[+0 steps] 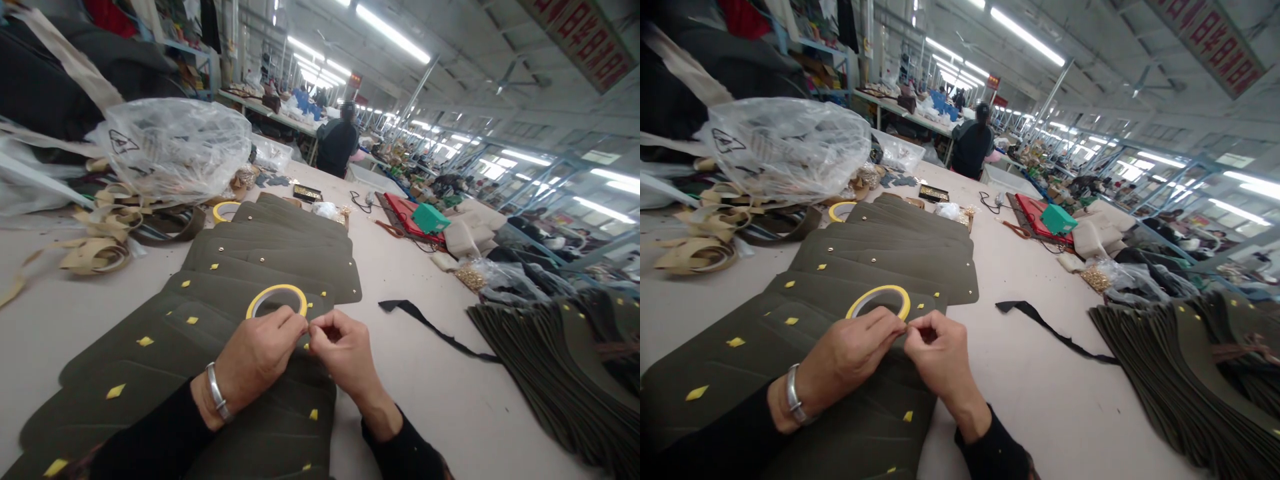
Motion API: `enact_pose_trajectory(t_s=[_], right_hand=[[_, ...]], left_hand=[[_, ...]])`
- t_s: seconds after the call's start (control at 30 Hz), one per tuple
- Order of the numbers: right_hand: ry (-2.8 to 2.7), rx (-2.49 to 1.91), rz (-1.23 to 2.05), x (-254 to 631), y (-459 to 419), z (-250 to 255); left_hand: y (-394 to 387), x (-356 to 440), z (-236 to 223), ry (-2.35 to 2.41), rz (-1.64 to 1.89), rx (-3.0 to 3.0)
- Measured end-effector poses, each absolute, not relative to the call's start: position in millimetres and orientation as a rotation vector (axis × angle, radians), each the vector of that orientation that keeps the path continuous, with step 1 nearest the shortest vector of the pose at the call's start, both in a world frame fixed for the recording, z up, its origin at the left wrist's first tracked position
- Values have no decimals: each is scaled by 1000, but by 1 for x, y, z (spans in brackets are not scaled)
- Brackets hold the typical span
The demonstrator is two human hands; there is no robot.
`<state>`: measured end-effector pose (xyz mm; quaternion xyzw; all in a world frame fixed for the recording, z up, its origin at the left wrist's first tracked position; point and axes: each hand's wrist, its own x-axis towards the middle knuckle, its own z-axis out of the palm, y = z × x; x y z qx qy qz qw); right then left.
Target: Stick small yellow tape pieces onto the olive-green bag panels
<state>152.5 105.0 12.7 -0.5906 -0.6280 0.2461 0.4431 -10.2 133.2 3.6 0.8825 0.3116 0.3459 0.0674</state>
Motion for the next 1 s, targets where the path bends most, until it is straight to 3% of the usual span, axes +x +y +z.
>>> enact_pose_trajectory(t_s=[0.13,0.37,0.6,0.77,0.87,1.0], right_hand=[[-1172,-1553,913,167,120,2],[-971,-1657,1012,196,142,-20],[-958,-1655,1016,192,149,-21],[-1016,-1366,991,183,138,-13],[-1089,-1252,1151,173,121,-1],[-1205,-1220,1383,175,108,9]], left_hand=[[126,-8,9,892,1148,2689],[147,-19,-5,1210,1008,2748],[156,-25,-11,1228,993,2765],[162,-30,-7,1201,1179,2730],[165,-32,0,1191,1292,2655],[165,-33,8,1099,1151,2609]])
